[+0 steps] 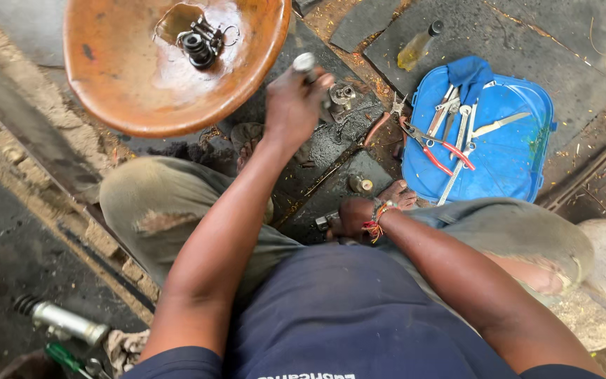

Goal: The person sits on the ground and works on a cylindrical metal part, using a hammer to tap it and a bottle to pour liquid into it. The person also handles a smaller metal component and uses a rag to wipe the parts.

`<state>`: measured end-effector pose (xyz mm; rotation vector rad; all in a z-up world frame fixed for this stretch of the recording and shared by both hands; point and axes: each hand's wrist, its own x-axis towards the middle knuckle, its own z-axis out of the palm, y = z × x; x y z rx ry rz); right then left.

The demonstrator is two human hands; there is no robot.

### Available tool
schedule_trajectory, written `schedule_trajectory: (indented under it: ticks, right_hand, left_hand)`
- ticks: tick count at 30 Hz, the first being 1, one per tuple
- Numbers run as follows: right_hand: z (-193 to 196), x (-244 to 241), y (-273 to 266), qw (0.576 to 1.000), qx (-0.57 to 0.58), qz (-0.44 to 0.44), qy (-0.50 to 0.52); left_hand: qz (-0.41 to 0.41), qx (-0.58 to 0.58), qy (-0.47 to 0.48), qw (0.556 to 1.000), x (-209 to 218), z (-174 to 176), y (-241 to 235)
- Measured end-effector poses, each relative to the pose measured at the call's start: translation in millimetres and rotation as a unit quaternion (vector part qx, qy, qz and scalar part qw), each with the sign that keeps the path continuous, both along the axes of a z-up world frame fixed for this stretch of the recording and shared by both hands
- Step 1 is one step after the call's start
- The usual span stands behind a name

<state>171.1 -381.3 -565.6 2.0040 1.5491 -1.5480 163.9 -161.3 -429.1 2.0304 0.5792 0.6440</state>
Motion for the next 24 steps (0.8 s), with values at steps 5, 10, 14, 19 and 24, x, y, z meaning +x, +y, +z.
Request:
schedule_trajectory:
  ticks: [5,10,14,19,24]
  right_hand:
    - [-3,1,-4,0.970,-0.167,-0.133,0.117]
    - [-4,15,-8,0.999,-0.034,-0.022,0.007]
    - [12,49,15,0.922,0.290,-0.195,-0.169]
    - [41,118,101,0.782,0.514,-0.189,-0.297]
    - [11,145,142,0.909,0.284,-0.219,-0.210]
  left_hand:
    - [-0.088,-0.066,0.138,0.984,45,-7,5]
    - [-0.080,-0.063,0.030,0.994,47,-69,9]
    - [0.060,-0.037,0.096,0.993,37,-137,24]
    - [0.154,-0.424,0.078,0.889,16,-221,43]
    - [0.151,-0.553,0.058,0.817,12,-271,38]
